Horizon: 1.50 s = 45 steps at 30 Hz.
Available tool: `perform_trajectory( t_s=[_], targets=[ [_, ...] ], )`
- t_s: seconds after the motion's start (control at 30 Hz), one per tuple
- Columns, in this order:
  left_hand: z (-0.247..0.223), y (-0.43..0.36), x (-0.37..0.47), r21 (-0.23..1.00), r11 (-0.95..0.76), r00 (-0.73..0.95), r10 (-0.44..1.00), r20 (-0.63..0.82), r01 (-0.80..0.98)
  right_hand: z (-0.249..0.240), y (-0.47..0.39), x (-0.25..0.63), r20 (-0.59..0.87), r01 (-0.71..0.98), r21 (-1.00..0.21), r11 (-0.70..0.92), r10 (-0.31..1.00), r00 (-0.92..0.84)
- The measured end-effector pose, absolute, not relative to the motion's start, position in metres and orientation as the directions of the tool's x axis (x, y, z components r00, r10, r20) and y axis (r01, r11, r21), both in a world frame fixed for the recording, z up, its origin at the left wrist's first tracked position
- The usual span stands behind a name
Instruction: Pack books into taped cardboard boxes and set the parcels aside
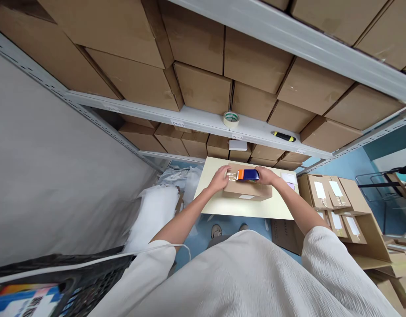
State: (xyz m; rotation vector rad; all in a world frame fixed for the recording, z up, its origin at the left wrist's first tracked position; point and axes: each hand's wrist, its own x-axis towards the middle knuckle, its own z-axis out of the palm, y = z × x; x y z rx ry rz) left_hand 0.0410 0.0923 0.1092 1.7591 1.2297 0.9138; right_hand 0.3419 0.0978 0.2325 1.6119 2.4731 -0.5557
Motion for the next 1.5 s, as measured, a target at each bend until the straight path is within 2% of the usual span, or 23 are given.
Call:
perform_trajectory(
  t_s=[0.1,0.2,0.47,0.87,0.97,1.13,1.33,1.5],
  targets=[
    [0.118,0.091,0.048,0.788,-0.348,0.494,0.867,0.064,0.508,0.233,0.101,0.342,-0.346,0.896,-0.224,0.383,0.829,-0.440],
    [0.117,0.090,0.049,0.707,-0.366,0.551,0.834,-0.039,0.605,0.234,0.102,0.345,-0.352,0.883,-0.218,0.415,0.811,-0.468],
    [0.113,0.093,0.047,0.670,-0.354,0.558,0.822,-0.109,0.653,0.234,0.097,0.358,-0.370,0.872,-0.178,0.456,0.790,-0.488],
    [0.120,0.094,0.054,0.632,-0.295,0.504,0.845,-0.176,0.716,0.238,0.090,0.413,-0.387,0.887,-0.249,0.388,0.800,-0.458],
    [0.126,0.094,0.055,0.587,-0.298,0.506,0.833,-0.225,0.752,0.238,0.086,0.446,-0.354,0.887,-0.257,0.383,0.817,-0.455],
    [0.138,0.095,0.057,0.468,-0.328,0.504,0.800,-0.324,0.821,0.240,0.073,0.512,-0.403,0.923,-0.152,0.352,0.831,-0.383],
    [0.143,0.098,0.062,0.388,-0.327,0.470,0.802,-0.368,0.862,0.229,0.050,0.590,-0.387,0.947,-0.157,0.281,0.865,-0.321],
    [0.140,0.102,0.064,0.362,-0.334,0.463,0.805,-0.370,0.870,0.212,0.043,0.611,-0.390,0.954,-0.171,0.247,0.872,-0.296]
  ],
)
